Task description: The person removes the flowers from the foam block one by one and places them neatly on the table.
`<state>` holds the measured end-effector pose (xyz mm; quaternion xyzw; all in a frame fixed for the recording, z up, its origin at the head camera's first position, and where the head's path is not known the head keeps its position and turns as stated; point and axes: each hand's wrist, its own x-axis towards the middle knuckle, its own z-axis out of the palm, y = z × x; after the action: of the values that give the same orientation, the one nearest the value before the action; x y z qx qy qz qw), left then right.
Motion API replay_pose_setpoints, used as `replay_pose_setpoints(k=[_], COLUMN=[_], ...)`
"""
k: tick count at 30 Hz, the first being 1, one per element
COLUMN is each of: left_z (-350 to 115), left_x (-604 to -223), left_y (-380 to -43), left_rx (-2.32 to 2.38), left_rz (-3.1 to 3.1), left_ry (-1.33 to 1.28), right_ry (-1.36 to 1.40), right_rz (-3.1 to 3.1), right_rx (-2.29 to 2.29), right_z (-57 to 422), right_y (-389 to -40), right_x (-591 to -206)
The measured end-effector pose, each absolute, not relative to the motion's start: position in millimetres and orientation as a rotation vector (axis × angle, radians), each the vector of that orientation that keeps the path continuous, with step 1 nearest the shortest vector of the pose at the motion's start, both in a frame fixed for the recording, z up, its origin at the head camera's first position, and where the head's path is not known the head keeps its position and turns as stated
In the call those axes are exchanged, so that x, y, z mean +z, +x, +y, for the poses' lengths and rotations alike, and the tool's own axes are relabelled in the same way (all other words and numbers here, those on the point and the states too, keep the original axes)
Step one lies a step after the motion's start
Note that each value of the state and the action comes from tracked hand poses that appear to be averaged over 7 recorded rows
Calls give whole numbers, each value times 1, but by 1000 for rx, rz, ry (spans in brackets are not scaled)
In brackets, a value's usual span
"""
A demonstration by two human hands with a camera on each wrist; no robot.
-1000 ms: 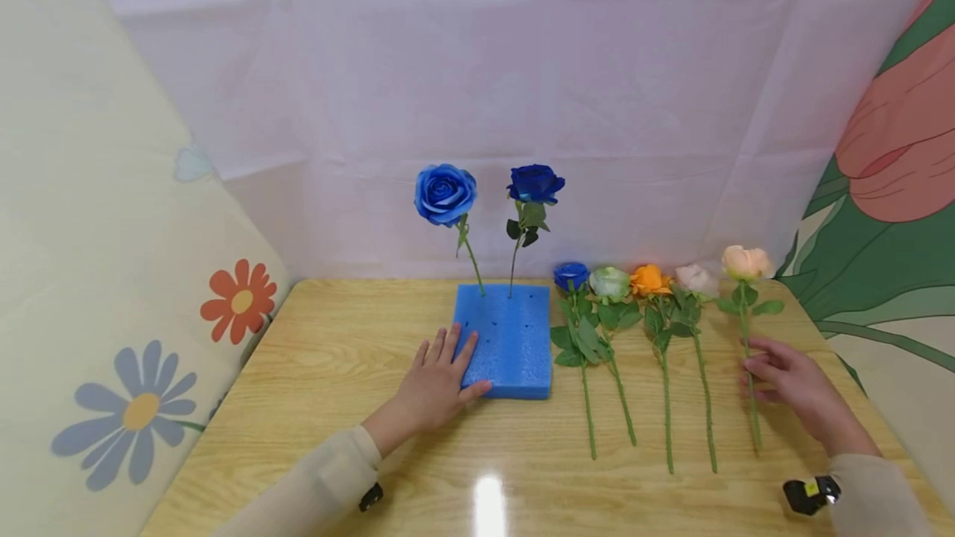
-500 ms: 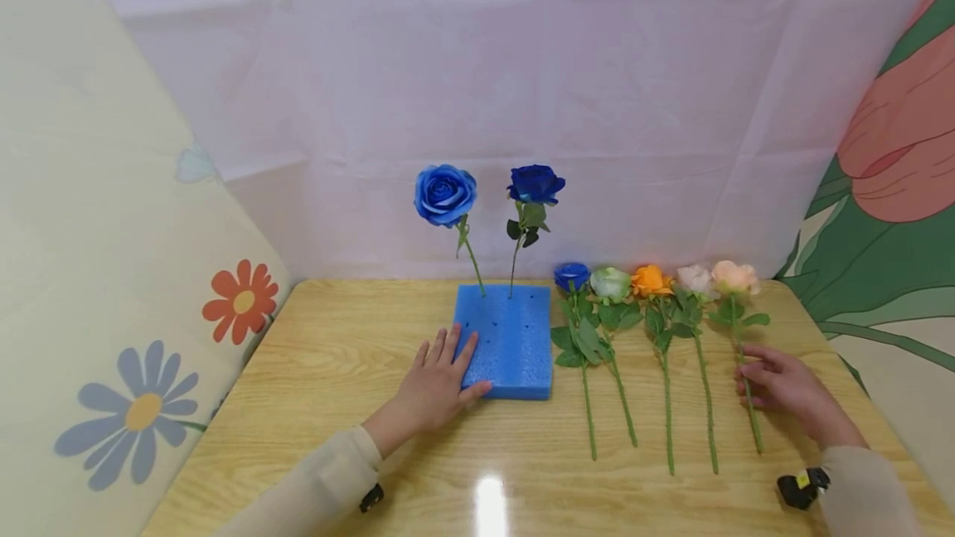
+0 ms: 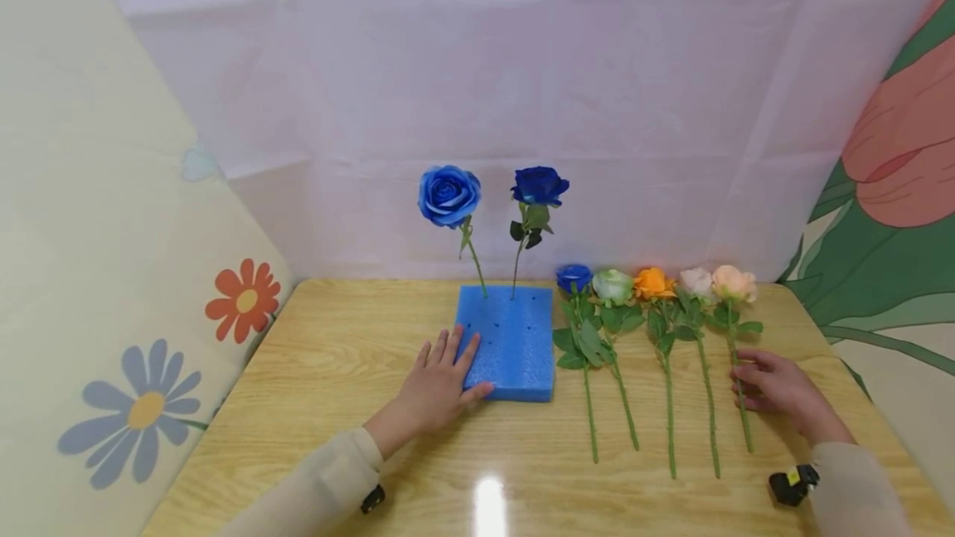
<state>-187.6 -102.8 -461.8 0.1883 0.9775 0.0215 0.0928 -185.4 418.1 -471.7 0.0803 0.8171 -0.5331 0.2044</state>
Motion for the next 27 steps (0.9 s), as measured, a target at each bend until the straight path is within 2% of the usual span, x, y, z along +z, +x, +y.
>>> replay_pose_setpoints(k=[27], left_z=[-103], left_x=[-463], left_y=[-187], left_rx=[109], left_rz=[2911], left_ry=[588], right_ry=[250], right_rz=[2460], right_rx=[-1356], right_z=[409], right_y=[-190], right_x=[-457])
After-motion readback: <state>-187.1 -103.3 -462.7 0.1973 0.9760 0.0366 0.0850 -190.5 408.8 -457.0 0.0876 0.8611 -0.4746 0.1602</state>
